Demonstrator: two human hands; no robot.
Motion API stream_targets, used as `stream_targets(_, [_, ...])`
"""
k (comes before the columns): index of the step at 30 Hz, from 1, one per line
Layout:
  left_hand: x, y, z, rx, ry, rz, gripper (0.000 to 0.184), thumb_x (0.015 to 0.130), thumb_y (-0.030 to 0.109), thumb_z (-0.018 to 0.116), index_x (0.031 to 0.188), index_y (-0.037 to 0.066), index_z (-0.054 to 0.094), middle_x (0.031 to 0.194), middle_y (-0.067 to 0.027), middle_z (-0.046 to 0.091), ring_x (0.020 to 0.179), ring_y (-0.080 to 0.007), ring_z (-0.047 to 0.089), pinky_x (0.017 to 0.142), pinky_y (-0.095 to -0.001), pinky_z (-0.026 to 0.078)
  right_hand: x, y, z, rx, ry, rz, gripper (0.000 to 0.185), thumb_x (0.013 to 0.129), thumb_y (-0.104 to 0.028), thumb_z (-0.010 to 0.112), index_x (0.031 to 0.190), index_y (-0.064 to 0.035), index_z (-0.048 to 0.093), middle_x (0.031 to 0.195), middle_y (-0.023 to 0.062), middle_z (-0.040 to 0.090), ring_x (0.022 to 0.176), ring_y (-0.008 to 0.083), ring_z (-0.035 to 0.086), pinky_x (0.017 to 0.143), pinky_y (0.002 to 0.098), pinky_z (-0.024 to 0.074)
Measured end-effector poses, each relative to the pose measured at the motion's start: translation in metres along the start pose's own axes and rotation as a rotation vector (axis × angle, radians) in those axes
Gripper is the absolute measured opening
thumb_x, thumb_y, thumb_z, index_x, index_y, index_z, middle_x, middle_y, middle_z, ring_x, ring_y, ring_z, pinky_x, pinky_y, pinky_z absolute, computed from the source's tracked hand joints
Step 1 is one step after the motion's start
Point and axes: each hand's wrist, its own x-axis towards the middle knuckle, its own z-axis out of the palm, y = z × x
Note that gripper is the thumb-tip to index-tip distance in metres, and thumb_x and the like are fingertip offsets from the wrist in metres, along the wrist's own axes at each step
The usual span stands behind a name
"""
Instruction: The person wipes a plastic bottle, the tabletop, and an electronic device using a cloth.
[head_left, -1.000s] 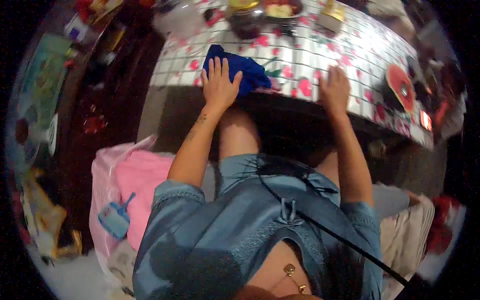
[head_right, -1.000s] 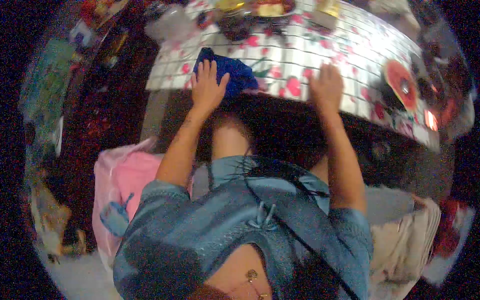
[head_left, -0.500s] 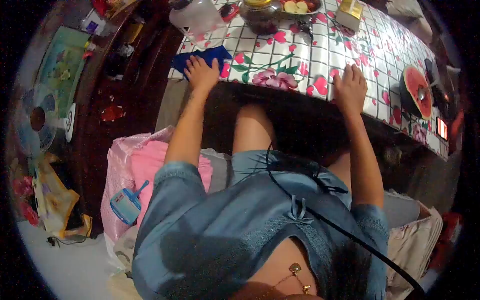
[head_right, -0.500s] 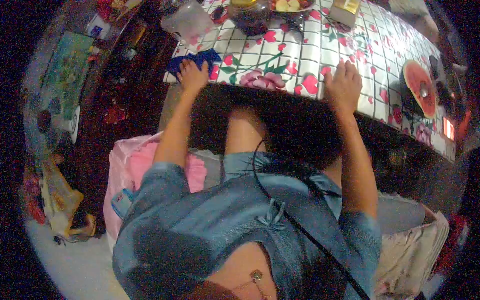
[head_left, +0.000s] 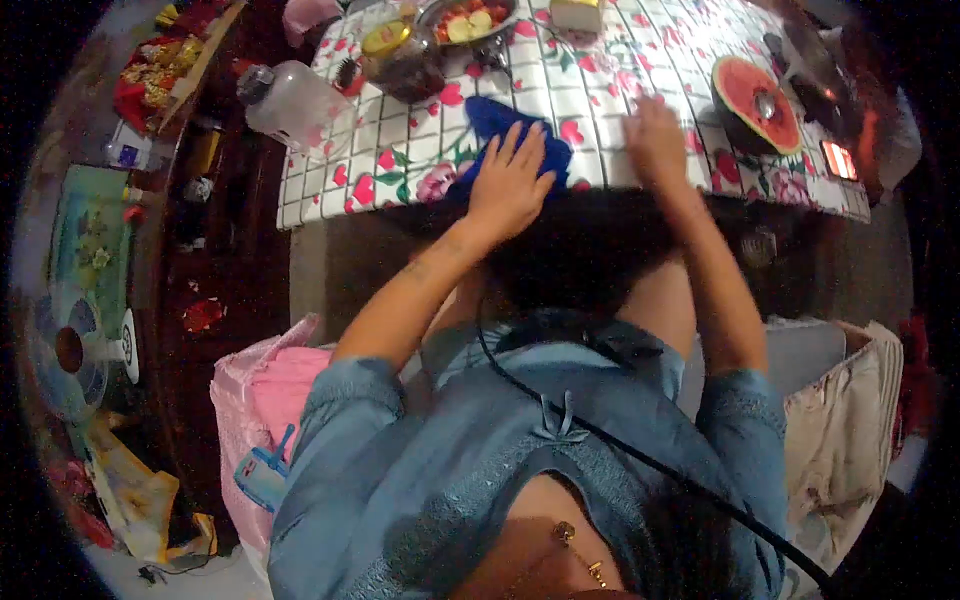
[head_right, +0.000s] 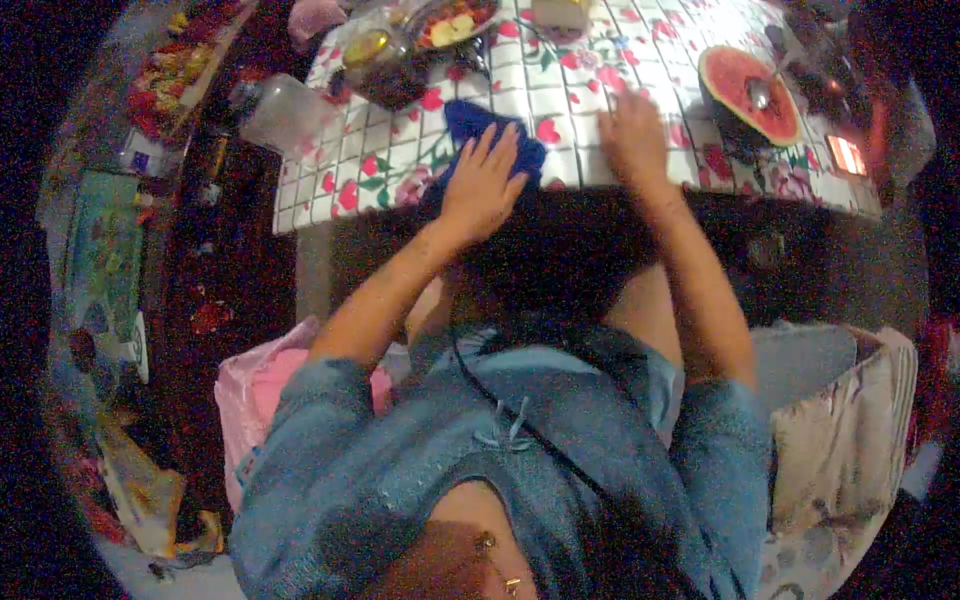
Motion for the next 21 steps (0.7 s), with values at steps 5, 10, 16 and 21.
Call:
stream_targets(5, [0.059,0.013,0.026,0.08,-0.031,0.212,0.054,0.097,0.038,0.042,0.141,0.006,0.043,0.15,-0.0123,0.036,0.139,-0.0327,0.031,0.112,-0.0513,0.026,-0.018,0.066,-0.002,-0.042,0.175,-0.173,0.032,0.09,-0.022,0.055,0.114,-0.0006,0.058,0.113,0.02,0.062,0.103,0.0378,0.057,0.093,0.0468,0.0451])
stream_targets(10, [0.08,0.025,0.024,-0.083,0.036,0.173,0.045,0.098,0.025,0.042,0.134,-0.002,0.046,0.146,-0.0163,0.041,0.135,-0.0352,0.036,0.109,-0.048,0.031,-0.026,0.046,-0.015,-0.071,0.142,-0.027,0.035,0.088,-0.023,0.054,0.116,-0.0021,0.058,0.12,0.0148,0.058,0.116,0.0322,0.051,0.097,0.0422,0.0432])
stream_targets(16, [0.029,0.045,0.002,-0.245,0.012,0.286,0.049,0.096,0.025,0.051,0.138,0.001,0.044,0.146,-0.0152,0.041,0.136,-0.0336,0.035,0.111,-0.0472,0.029,-0.027,0.04,-0.015,-0.028,0.153,-0.011,0.03,0.089,-0.023,0.051,0.11,-0.0037,0.058,0.119,0.0157,0.058,0.115,0.0331,0.051,0.095,0.0435,0.0431])
stream_targets(21, [-0.014,0.044,0.032,0.005,0.193,0.421,0.051,0.09,0.028,0.058,0.137,0.01,0.048,0.146,-0.0076,0.043,0.133,-0.0305,0.04,0.11,-0.0486,0.031,-0.03,0.031,-0.024,-0.035,0.121,0.046,0.027,0.088,-0.024,0.05,0.103,-0.0035,0.06,0.112,0.0166,0.059,0.107,0.0344,0.054,0.092,0.0445,0.0443])
